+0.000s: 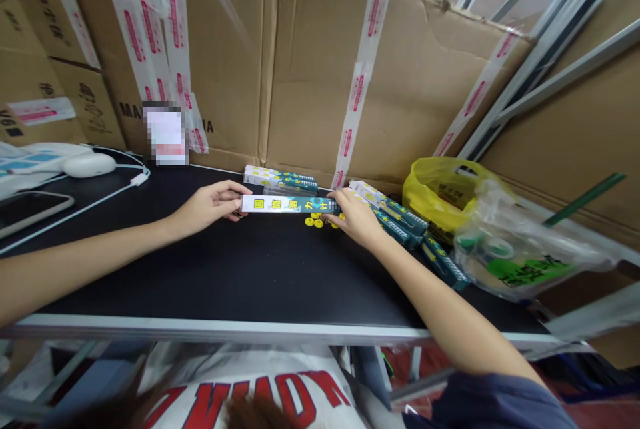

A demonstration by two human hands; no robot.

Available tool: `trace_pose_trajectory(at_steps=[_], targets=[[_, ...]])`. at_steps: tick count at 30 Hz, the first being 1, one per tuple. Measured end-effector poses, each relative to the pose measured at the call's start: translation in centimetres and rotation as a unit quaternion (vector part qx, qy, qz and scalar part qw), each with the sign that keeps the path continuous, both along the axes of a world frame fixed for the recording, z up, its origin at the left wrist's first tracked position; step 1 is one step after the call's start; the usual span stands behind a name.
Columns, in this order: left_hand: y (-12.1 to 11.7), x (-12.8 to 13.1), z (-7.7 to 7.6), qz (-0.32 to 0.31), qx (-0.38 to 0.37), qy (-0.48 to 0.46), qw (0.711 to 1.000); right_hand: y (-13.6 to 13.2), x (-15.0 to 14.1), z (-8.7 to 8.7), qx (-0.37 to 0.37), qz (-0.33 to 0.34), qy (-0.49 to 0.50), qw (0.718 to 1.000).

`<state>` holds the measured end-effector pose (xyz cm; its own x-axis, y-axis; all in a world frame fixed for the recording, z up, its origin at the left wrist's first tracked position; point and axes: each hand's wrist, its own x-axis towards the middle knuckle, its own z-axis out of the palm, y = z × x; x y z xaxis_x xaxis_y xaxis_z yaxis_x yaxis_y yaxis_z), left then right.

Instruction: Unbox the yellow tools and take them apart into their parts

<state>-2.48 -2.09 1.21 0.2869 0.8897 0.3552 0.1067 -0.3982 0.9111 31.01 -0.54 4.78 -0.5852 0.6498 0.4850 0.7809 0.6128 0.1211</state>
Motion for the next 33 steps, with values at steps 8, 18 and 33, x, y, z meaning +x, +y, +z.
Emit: trace_pose_trajectory(at_steps=[8, 18, 33], targets=[[-0.26, 0.08, 0.18, -0.014, 0.013, 0.005, 1.0, 0.0, 0.29, 0.5, 0.016, 0.0, -0.012, 1.0], [-0.21, 0.0, 0.09, -0.026, 0.011, 0.011, 1.0, -0.09, 0.3, 0.65, -0.003, -0.004, -0.016, 1.0], [-0.54, 0.23, 0.69, -0.032, 0.015, -0.022, 0.999, 0.4, 0.52, 0.37, -0.02, 0.02, -0.011, 1.0]])
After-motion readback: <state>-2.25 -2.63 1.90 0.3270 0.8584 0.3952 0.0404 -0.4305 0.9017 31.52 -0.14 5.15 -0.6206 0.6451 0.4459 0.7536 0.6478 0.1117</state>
